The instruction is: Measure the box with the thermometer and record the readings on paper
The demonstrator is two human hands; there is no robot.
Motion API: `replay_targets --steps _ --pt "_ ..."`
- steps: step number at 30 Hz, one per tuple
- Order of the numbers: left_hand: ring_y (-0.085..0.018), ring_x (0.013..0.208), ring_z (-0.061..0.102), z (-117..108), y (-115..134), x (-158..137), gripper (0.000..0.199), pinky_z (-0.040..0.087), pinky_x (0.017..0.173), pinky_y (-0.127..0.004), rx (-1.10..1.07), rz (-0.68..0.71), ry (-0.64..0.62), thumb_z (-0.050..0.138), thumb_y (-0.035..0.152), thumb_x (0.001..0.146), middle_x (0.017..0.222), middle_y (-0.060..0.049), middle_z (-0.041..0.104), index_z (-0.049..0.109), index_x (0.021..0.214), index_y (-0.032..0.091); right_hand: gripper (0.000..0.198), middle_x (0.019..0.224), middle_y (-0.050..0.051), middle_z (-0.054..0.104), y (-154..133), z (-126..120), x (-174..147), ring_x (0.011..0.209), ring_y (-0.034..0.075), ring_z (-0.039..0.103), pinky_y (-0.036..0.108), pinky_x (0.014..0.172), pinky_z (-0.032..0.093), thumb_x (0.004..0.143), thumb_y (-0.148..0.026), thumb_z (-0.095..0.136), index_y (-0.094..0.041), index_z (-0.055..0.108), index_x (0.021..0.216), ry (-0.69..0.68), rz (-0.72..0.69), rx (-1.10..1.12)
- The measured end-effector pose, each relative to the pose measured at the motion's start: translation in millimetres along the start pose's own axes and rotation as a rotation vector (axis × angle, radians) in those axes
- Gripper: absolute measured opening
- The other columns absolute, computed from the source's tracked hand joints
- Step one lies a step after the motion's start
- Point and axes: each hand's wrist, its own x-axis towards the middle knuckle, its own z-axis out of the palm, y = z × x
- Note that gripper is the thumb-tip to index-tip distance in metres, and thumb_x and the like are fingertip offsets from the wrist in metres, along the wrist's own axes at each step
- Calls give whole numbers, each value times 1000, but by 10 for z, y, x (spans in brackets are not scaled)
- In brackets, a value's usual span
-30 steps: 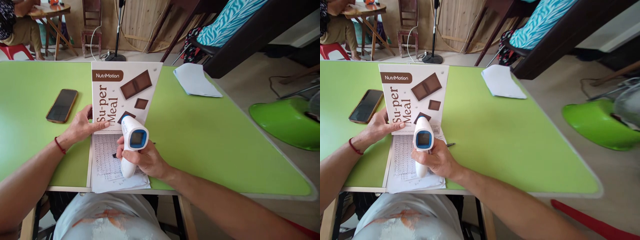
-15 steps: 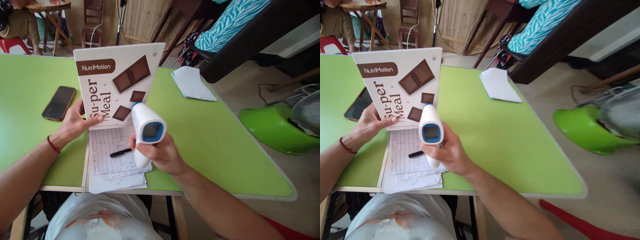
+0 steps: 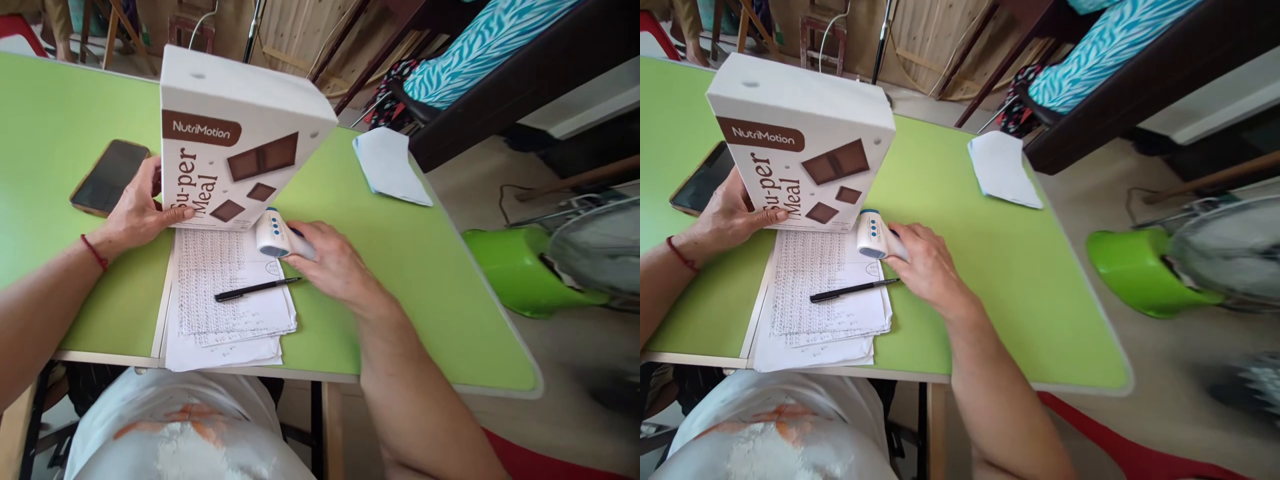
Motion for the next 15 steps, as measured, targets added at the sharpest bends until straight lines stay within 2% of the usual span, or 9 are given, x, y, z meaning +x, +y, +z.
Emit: replay_targets --steps 4,6,8,11,13,15 --pt "-34 130 51 24 36 -21 86 40 114 -53 -32 -53 17 86 65 62 133 -4 62 53 129 22 43 114 16 69 -52 -79 -66 105 35 65 53 90 54 78 -26 70 -18 67 120 102 -49 16" --pt "-34 132 47 31 65 -34 88 36 116 -51 -52 -68 37 91 60 58 132 -1 62 54 129 23 34 109 14 69 -133 -175 -125 101 32 66 49 87 54 78 -23 70 -20 70 112 132 -107 45" --pt "-36 133 46 35 98 -40 87 33 118 -51 -72 -90 53 95 54 53 131 -1 62 58 126 23 21 92 9 70 -229 -264 -189 86 25 67 43 79 55 83 -20 65 -23 73 102 51 -193 103" --pt "-36 135 45 40 134 -33 86 30 120 -48 -99 -139 60 99 42 47 129 -2 62 61 121 21 22 77 4 69 -334 -322 -264 74 21 65 37 68 50 84 -14 59 -24 75 94 -102 -286 71" --pt "-34 138 43 46 137 -17 84 29 122 -45 -138 -177 62 99 37 48 128 0 62 60 120 21 23 74 4 69 -358 -314 -288 72 21 64 35 65 46 81 -10 57 -24 75 88 -122 -305 -12" --pt "-32 141 40 55 126 0 74 29 122 -43 -217 -221 80 96 36 55 123 0 63 60 118 19 21 67 3 67 -365 -298 -299 65 19 61 34 60 43 80 -9 57 -23 72 79 -119 -317 -37"
